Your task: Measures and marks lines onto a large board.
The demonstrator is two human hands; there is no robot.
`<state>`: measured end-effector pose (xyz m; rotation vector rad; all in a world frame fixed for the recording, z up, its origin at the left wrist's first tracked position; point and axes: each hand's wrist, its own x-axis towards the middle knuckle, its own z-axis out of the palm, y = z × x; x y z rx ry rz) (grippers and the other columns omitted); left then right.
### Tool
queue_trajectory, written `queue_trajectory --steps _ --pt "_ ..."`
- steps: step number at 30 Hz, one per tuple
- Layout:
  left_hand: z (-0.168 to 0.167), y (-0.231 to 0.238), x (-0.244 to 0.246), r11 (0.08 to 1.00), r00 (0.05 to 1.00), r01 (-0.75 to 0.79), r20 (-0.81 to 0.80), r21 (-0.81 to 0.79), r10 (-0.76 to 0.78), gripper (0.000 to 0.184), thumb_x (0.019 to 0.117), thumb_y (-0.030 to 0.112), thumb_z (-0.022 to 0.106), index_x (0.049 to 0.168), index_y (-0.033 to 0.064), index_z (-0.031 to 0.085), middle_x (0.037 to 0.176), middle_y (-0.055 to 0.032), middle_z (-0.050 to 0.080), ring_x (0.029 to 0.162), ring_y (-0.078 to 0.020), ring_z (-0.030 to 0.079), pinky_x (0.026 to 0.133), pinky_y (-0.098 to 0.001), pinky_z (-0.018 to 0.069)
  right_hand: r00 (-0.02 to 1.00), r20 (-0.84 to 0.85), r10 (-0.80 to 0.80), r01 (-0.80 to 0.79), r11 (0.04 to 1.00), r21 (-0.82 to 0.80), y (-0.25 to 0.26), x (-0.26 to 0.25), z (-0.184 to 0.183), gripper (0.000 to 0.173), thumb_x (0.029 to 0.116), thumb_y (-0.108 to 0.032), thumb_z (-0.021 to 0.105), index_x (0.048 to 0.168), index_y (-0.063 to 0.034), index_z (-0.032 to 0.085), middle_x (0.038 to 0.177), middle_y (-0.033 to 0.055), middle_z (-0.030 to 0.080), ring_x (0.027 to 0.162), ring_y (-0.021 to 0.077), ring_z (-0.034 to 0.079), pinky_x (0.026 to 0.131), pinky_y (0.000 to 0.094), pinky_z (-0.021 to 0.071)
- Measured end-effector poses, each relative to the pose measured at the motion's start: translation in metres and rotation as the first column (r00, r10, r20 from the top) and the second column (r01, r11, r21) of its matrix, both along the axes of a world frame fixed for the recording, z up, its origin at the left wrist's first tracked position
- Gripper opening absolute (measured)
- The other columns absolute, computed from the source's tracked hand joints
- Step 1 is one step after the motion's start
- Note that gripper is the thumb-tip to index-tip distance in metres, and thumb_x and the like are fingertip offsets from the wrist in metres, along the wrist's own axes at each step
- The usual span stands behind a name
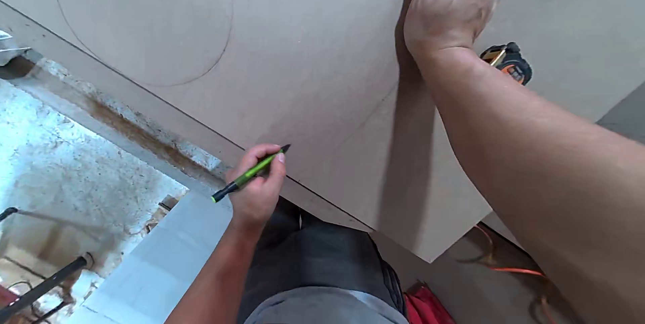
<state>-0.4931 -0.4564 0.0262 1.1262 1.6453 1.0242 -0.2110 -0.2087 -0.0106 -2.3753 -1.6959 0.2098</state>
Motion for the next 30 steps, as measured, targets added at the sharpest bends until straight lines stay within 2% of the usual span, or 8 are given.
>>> queue_trajectory --steps 2,5,10,20,23,27,30 --pt "-0.002 -0.003 0.003 0.999 0.999 -0.034 -0.011 -0.005 0.034 0.016 0.0937 0.009 0.07 0.11 0.0094 0.072 0.091 -0.0038 0.074 0.07 -0.0153 0.07 0.058 -0.0294 0.0615 1.0 0.003 0.015 -0.015 1.0 -0.004 0.002 0.0 0.0 0.072 0.1037 -0.062 0.027 0.153 -0.0154 0.05 0.161 0.0107 0.043 0.152 0.0254 0.035 0.126 0.0511 0.0197" --pt "-0.005 0.001 0.002 0.996 0.994 -0.093 -0.048 0.004 0.093 0.016 0.0942 0.011 0.071 0.11 0.0111 0.072 0.088 -0.0034 0.074 0.066 -0.0143 0.069 0.055 -0.0279 0.0596 1.0 -0.001 0.027 -0.027 1.0 0.001 0.003 0.002 -0.001 0.071 0.1039 -0.062 0.027 0.155 -0.0156 0.048 0.163 0.009 0.041 0.153 0.0248 0.034 0.126 0.0515 0.0205" --pt "-0.005 0.001 0.004 0.999 0.995 -0.03 -0.099 0.025 0.033 0.014 0.0918 0.012 0.072 0.105 0.011 0.073 0.086 0.0004 0.075 0.068 -0.0105 0.07 0.056 -0.0261 0.0602 1.0 0.001 0.014 -0.014 1.0 -0.002 0.003 0.001 -0.004 0.071 0.1026 -0.062 0.029 0.154 -0.0172 0.048 0.164 0.0068 0.039 0.153 0.0244 0.033 0.126 0.0508 0.0208" --pt "-0.006 -0.004 0.013 0.999 0.993 -0.03 -0.117 0.024 0.033 0.013 0.0903 0.011 0.073 0.104 0.0114 0.074 0.083 0.0017 0.074 0.064 -0.0086 0.068 0.053 -0.024 0.0578 1.0 -0.005 0.028 -0.028 0.999 0.026 0.002 0.002 -0.005 0.07 0.1032 -0.061 0.03 0.154 -0.0174 0.049 0.164 0.0062 0.039 0.154 0.0229 0.031 0.126 0.0479 0.0196" --pt "-0.005 0.0 0.009 0.996 0.987 -0.086 -0.134 0.017 0.088 0.013 0.0907 0.012 0.073 0.103 0.0115 0.074 0.082 0.0015 0.074 0.064 -0.0088 0.068 0.053 -0.024 0.058 0.999 -0.012 0.047 -0.046 0.998 0.032 0.001 0.002 -0.005 0.07 0.1033 -0.062 0.029 0.154 -0.0163 0.048 0.165 0.0072 0.038 0.154 0.0228 0.032 0.126 0.0469 0.0203" --pt "-0.007 0.017 -0.009 0.979 0.973 -0.199 -0.114 0.031 0.201 0.013 0.0923 0.008 0.071 0.105 0.0059 0.071 0.085 -0.0029 0.075 0.068 -0.0128 0.072 0.059 -0.0288 0.0627 0.998 -0.025 0.05 -0.049 0.998 0.038 0.0 0.001 -0.002 0.069 0.1037 -0.06 0.03 0.153 -0.0158 0.049 0.164 0.0084 0.038 0.153 0.0241 0.032 0.126 0.0479 0.0205" --pt "-0.006 0.026 -0.019 0.975 0.971 -0.222 -0.083 0.027 0.223 0.014 0.0942 0.008 0.07 0.107 0.005 0.069 0.085 -0.0044 0.074 0.069 -0.0147 0.072 0.061 -0.0304 0.0633 0.999 -0.022 0.048 -0.047 0.998 0.036 0.0 0.001 -0.003 0.068 0.105 -0.059 0.028 0.154 -0.0164 0.048 0.165 0.0069 0.037 0.154 0.0239 0.031 0.126 0.0482 0.0201"
